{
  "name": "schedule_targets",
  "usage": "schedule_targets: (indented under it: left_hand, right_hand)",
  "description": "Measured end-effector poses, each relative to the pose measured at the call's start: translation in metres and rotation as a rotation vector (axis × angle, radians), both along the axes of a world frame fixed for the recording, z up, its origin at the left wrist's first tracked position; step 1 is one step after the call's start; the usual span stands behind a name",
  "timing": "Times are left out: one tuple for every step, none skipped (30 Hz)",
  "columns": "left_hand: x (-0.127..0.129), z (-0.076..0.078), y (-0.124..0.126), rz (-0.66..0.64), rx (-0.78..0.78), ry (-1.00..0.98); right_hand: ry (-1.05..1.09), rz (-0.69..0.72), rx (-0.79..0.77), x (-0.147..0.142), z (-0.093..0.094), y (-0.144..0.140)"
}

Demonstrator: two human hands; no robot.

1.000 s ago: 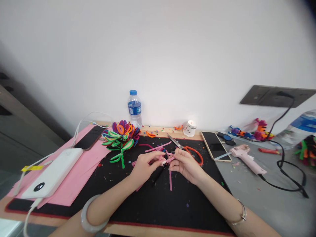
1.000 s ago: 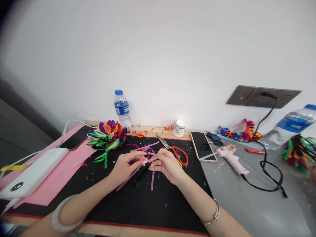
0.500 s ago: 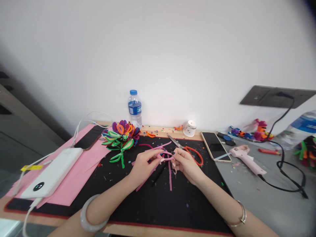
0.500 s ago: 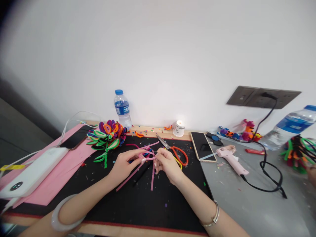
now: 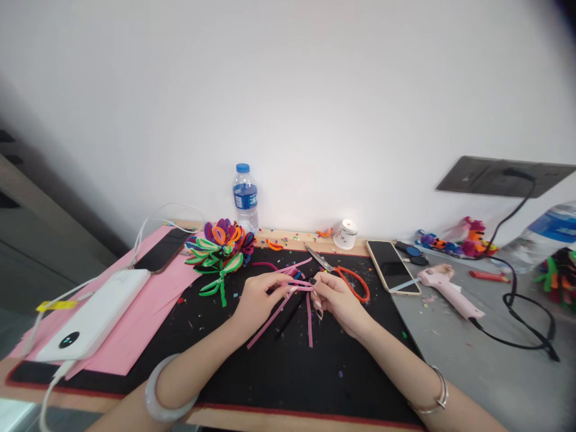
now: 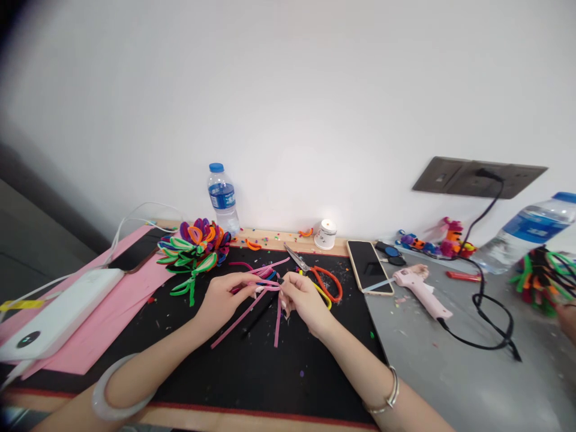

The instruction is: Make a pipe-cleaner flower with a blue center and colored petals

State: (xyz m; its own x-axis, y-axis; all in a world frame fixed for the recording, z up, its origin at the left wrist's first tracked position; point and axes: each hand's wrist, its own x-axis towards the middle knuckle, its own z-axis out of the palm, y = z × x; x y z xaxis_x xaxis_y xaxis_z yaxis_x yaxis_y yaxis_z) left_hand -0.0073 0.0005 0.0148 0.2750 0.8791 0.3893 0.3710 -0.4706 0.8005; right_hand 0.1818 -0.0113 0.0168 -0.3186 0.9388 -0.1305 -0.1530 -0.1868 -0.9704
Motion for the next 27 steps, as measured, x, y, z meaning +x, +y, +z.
schedule_targets:
  left_hand:
    - [-0.0002,0.0002,0.0001,-0.009,-0.011,-0.012]
    - [-0.0002,0.0006,0.0000,-0.015,-0.024,-0.024]
    - [-0.0002,0.0012,0.0000,-0.019,-0.037,-0.036]
    - [0.0000,0.0018,-0.0001,-0.019,-0.052,-0.050]
    - [0.0004,0.0025,-0.0001,-0.018,-0.074,-0.071]
    - [0.0010,0.0030,-0.0001,-0.019,-0.108,-0.105]
    - [0.0017,0.0035,0.0001,-0.023,-0.154,-0.152]
    - [0.0026,0.0037,0.0004,-0.030,-0.210,-0.210]
    - [0.0036,0.0039,0.0008,-0.041,-0.270,-0.272]
    - [0.0046,0.0039,0.0011,-0.055,-0.328,-0.332]
    - [0.0057,0.0038,0.0015,-0.075,-0.381,-0.383]
    - [0.0066,0.0037,0.0017,-0.098,-0.426,-0.424]
    - [0.0075,0.0036,0.0017,-0.125,-0.463,-0.456]
    - [0.0082,0.0035,0.0016,-0.150,-0.490,-0.481]
    - [0.0088,0.0033,0.0013,-0.172,-0.508,-0.496]
    - [0.0091,0.0031,0.0011,-0.184,-0.514,-0.503]
    - [0.0091,0.0028,0.0010,-0.184,-0.511,-0.503]
    - [0.0089,0.0026,0.0010,-0.173,-0.501,-0.498]
    - [0.0083,0.0023,0.0014,-0.148,-0.486,-0.490]
    - [0.0076,0.0022,0.0020,-0.113,-0.466,-0.482]
    - [0.0066,0.0021,0.0029,-0.072,-0.442,-0.474]
    - [0.0055,0.0022,0.0039,-0.032,-0.419,-0.468]
    - [0.0044,0.0024,0.0050,0.000,-0.399,-0.460]
    - [0.0033,0.0027,0.0060,0.022,-0.383,-0.452]
    - [0.0024,0.0030,0.0068,0.037,-0.372,-0.445]
    - [0.0017,0.0032,0.0074,0.045,-0.364,-0.438]
    - [0.0012,0.0033,0.0077,0.050,-0.355,-0.429]
  right_hand:
    - [-0.002,0.001,0.005,-0.0002,0.0006,-0.0001]
    - [-0.006,0.002,0.010,-0.0004,0.0011,-0.0002]
    - [-0.012,0.001,0.015,-0.0007,0.0017,-0.0002]
    - [-0.018,0.000,0.018,-0.0009,0.0023,-0.0003]
    - [-0.023,-0.001,0.020,-0.0012,0.0028,-0.0003]
    - [-0.026,0.001,0.019,-0.0014,0.0034,-0.0004]
    - [-0.026,0.004,0.018,-0.0017,0.0038,-0.0004]
    - [-0.025,0.009,0.016,-0.0019,0.0042,-0.0005]
    - [-0.026,0.016,0.016,-0.0022,0.0045,-0.0006]
    - [-0.029,0.029,0.016,-0.0025,0.0046,-0.0007]
    - [-0.034,0.041,0.019,-0.0029,0.0045,-0.0010]
    - [-0.044,0.054,0.022,-0.0033,0.0043,-0.0013]
    - [-0.057,0.064,0.024,-0.0038,0.0040,-0.0016]
    - [-0.072,0.078,0.027,-0.0043,0.0035,-0.0020]
    - [-0.090,0.094,0.031,-0.0047,0.0029,-0.0023]
    - [-0.112,0.113,0.039,-0.0050,0.0023,-0.0026]
    - [-0.139,0.133,0.052,-0.0051,0.0018,-0.0027]
    - [-0.171,0.151,0.069,-0.0050,0.0014,-0.0026]
    - [-0.210,0.156,0.095,-0.0045,0.0013,-0.0023]
    - [-0.261,0.143,0.133,-0.0037,0.0015,-0.0020]
    - [-0.331,0.121,0.193,-0.0027,0.0019,-0.0015]
    - [-0.415,0.098,0.277,-0.0014,0.0025,-0.0012]
    - [-0.507,0.082,0.384,-0.0001,0.0031,-0.0009]
    - [-0.604,0.083,0.506,0.0011,0.0037,-0.0009]
    - [-0.698,0.101,0.628,0.0021,0.0042,-0.0011]
    - [-0.784,0.132,0.738,0.0028,0.0044,-0.0016]
    - [-0.858,0.168,0.828,0.0031,0.0044,-0.0021]
